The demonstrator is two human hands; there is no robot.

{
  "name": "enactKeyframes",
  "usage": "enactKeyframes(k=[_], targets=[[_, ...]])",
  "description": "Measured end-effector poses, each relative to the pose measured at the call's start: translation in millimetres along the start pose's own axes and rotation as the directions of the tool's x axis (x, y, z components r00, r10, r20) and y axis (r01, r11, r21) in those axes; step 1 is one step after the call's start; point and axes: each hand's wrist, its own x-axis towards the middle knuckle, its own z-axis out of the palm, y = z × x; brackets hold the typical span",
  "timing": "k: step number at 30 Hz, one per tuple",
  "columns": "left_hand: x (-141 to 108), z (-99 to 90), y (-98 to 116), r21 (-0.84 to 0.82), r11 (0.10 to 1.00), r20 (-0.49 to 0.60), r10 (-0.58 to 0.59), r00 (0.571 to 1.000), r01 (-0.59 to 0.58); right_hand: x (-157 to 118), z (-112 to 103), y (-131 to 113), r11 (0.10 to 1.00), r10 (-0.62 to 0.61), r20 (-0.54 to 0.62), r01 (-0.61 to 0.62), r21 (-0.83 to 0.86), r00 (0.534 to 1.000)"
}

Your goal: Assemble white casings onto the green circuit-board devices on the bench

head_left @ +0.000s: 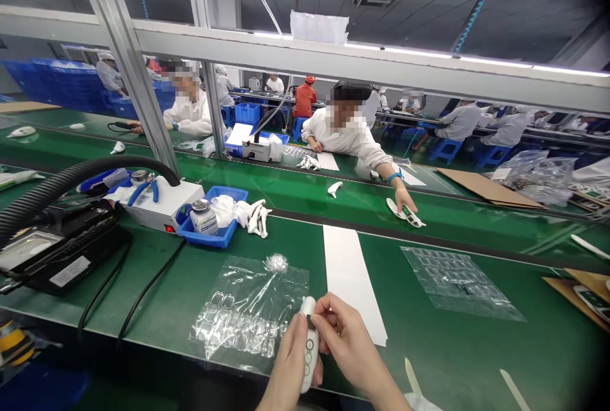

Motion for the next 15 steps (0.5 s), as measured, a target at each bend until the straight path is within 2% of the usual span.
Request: enactKeyframes(k=[3,6,10,12,15], targets=[[2,-1.6,1,0.134,0.984,0.029,0.117,0.993,-0.119,1,4,6,0.979,0.062,0.044,-0.070,0.192,0.997],[3,-4.4,4,0.172,0.977,0.056,0.122,0.991,-0.130,1,5,8,0.963,0.033,0.058,-0.048,0.266,0.998],[0,-9.7,1,0.244,0.966,0.042,0.079,0.996,-0.087,0,-1,-2,0.983,-0.082,0.006,0.080,0.167,0.997],[-4,-13.9,-4,0.331,0.938,-0.014,0.111,0.994,-0.100,0,-5,-9,0.989,-0.118,0.084,0.109,0.104,0.990],[-7,-22.1,-4,0.494,0.849,-0.082,0.260,0.962,-0.187,6,-12,-14,0.995,-0.098,0.224,0.092,0.036,0.970]])
